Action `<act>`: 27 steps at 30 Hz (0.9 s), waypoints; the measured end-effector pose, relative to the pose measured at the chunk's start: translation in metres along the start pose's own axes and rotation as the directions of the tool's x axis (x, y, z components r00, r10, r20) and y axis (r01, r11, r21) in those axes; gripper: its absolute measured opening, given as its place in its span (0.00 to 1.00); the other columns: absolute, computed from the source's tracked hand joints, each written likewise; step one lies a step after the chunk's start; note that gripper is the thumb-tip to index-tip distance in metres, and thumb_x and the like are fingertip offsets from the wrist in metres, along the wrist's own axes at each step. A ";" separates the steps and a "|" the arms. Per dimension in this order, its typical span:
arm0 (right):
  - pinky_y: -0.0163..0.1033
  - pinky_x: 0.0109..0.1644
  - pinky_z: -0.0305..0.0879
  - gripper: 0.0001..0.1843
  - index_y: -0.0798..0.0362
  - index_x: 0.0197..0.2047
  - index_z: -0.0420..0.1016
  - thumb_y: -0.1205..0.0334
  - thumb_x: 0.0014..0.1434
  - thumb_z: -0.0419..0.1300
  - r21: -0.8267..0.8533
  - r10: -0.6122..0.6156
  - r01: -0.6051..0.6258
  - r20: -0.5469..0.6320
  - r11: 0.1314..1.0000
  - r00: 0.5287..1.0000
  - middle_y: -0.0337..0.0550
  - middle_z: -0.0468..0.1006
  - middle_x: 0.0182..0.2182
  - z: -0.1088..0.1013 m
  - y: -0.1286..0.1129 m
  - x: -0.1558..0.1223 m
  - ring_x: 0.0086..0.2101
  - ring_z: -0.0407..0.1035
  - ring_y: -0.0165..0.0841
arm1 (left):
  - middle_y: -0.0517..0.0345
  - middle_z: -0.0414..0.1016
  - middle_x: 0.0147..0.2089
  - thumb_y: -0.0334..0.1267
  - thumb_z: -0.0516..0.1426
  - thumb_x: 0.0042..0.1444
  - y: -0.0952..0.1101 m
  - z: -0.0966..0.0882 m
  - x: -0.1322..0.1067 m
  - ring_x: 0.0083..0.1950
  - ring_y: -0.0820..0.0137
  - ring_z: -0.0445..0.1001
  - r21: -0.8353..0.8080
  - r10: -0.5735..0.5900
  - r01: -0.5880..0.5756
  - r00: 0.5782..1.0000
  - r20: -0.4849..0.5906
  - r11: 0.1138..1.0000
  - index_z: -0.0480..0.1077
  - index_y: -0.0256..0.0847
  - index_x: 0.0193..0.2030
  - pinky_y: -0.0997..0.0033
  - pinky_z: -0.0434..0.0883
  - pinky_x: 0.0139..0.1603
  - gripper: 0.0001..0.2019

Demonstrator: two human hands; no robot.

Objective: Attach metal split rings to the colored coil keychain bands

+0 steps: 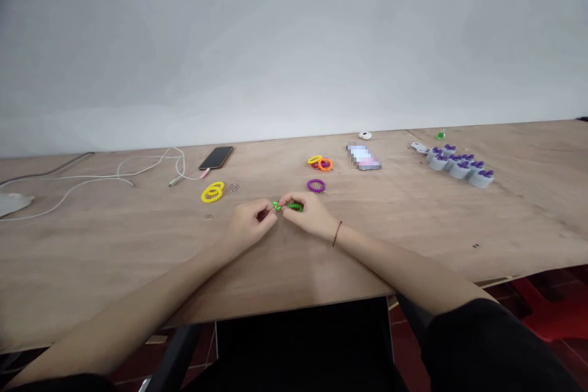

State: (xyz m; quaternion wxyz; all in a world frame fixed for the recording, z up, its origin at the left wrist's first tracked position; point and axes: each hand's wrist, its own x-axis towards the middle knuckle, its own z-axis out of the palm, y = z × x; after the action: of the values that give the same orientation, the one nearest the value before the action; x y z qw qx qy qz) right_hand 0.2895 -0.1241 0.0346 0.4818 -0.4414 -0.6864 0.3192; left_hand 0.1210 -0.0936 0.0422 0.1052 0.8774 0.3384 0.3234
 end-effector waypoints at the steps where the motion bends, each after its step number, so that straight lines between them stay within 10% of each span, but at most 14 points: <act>1: 0.36 0.39 0.64 0.08 0.55 0.33 0.73 0.69 0.49 0.54 -0.031 -0.025 0.024 -0.009 0.999 1.000 0.40 0.76 0.32 0.000 0.001 0.000 0.34 0.69 0.31 | 0.65 0.60 0.19 0.31 0.50 0.49 0.000 0.000 0.000 0.22 0.77 0.58 -0.003 0.000 0.000 1.000 0.000 1.000 0.59 0.38 0.20 0.77 0.55 0.26 0.08; 14: 0.35 0.35 0.63 0.09 0.53 0.34 0.72 0.70 0.51 0.52 -0.193 -0.138 0.138 0.012 0.972 0.990 0.40 0.75 0.32 0.000 -0.010 -0.006 0.33 0.67 0.31 | 0.65 0.60 0.20 0.31 0.50 0.49 -0.001 0.000 0.001 0.23 0.77 0.58 -0.027 -0.036 0.036 0.999 0.019 0.999 0.59 0.38 0.21 0.76 0.55 0.27 0.08; 27: 0.39 0.43 0.66 0.11 0.55 0.35 0.71 0.60 0.49 0.61 0.325 0.120 -0.099 -0.044 0.941 0.992 0.44 0.76 0.34 0.010 0.001 -0.002 0.37 0.71 0.32 | 0.64 0.60 0.20 0.33 0.50 0.52 -0.001 0.000 0.000 0.24 0.77 0.59 0.058 0.029 -0.029 1.000 -0.003 0.998 0.58 0.39 0.21 0.75 0.55 0.28 0.10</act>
State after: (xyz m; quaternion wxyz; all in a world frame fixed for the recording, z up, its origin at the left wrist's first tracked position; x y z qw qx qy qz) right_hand 0.2802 -0.1257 0.0299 0.5503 -0.4044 -0.5838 0.4391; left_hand 0.1205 -0.0928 0.0411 0.0745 0.8843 0.3350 0.3164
